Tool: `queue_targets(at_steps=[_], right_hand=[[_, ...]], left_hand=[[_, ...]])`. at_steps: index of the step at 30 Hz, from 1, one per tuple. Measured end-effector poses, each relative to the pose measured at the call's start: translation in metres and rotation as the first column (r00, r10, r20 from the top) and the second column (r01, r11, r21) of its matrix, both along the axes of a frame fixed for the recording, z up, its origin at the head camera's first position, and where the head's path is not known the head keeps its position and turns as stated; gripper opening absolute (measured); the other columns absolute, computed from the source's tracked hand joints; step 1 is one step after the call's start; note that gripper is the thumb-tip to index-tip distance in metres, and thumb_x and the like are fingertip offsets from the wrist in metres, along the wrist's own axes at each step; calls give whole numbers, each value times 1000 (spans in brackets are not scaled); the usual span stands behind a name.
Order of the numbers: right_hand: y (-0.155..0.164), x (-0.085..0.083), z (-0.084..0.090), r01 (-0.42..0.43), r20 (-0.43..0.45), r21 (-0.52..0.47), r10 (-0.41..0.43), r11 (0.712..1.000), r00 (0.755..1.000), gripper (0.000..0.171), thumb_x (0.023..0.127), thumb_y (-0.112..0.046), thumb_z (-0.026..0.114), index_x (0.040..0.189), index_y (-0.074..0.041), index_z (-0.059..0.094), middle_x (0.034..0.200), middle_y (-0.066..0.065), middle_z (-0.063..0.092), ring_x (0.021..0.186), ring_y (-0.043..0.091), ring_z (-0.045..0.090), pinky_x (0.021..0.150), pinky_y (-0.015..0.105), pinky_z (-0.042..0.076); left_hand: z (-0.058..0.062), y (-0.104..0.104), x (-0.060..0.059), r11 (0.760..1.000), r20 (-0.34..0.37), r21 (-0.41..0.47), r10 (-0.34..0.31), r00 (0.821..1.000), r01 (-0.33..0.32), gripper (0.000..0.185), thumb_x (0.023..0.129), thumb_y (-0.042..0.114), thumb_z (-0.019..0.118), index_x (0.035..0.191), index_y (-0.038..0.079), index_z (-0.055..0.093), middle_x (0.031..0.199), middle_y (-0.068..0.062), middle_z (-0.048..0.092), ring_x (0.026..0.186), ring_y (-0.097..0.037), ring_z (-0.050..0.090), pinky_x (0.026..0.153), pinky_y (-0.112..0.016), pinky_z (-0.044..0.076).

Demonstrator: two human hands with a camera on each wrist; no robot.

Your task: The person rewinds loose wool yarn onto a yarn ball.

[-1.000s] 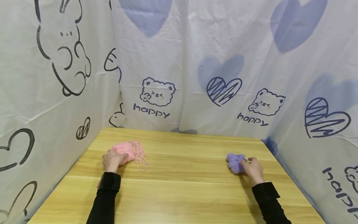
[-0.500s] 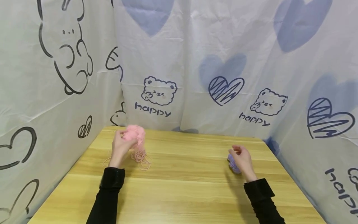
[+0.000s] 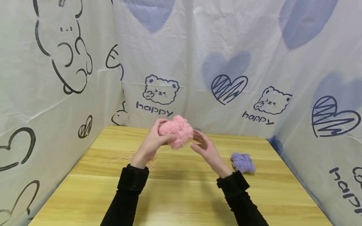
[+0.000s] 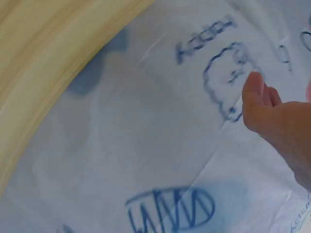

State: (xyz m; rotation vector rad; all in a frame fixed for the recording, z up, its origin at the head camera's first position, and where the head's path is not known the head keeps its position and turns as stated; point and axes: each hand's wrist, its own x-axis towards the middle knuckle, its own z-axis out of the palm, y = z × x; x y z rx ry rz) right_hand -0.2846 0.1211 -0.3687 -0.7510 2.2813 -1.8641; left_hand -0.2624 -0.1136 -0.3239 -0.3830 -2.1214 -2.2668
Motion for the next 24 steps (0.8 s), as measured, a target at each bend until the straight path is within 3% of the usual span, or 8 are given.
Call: queue_targets(at_steps=[4,6,9,10,12,15,20,24], right_hand=[[-17,4,5,-158,45,-194,169,968,985,75,91,-36,63,152,-26,20,156,0,32,142,18,34,118,43,28],[-23,5,6,-251,30,-292,272,923,962,69,93,-32,61,150,-19,25,149,3,40,134,18,45,116,42,32],[-26,6,8,-341,33,-372,380,863,925,52,96,-25,58,140,-9,37,126,5,60,110,17,62,105,37,44],[-26,7,8,-348,36,-372,388,860,921,47,97,-24,56,138,-8,40,115,4,65,99,17,65,98,36,49],[-23,9,9,-322,54,-341,361,883,931,38,98,-24,55,130,-6,48,90,0,67,80,13,65,87,33,54],[-15,13,7,-246,66,-308,278,919,958,28,99,-24,53,121,-7,57,68,-5,54,62,9,51,74,31,54],[-5,13,2,-199,42,-360,229,911,973,21,101,-17,49,101,-10,68,60,-2,33,54,13,28,56,28,36],[-2,13,-1,-235,11,-373,257,898,966,23,100,-15,49,98,-13,72,57,-2,28,52,15,21,54,29,22]], left_hand=[[5,16,6,996,-39,30,-85,996,86,58,87,9,66,135,11,36,123,-15,51,98,-19,58,81,-31,56],[7,22,8,995,-55,64,-77,995,81,54,90,11,64,135,12,36,124,-12,51,99,-16,58,82,-28,55],[8,27,9,990,-81,141,-21,997,32,48,92,13,60,134,11,36,123,-8,51,98,-14,58,85,-26,53],[8,28,9,986,-87,165,6,996,8,47,93,13,60,133,11,36,123,-7,51,98,-13,58,85,-26,54],[8,29,9,977,-92,209,61,994,-41,46,93,13,59,132,11,36,121,-6,51,96,-12,58,84,-27,54],[5,28,7,963,-80,251,122,989,-98,42,94,11,57,130,10,36,119,-6,50,94,-12,59,81,-28,56],[-3,26,5,944,-23,302,148,989,-134,37,95,10,54,128,12,36,118,-4,48,92,-11,60,77,-27,56],[-7,26,6,931,-14,341,139,990,-126,35,96,11,52,127,14,36,119,-3,48,93,-12,59,78,-25,55]])
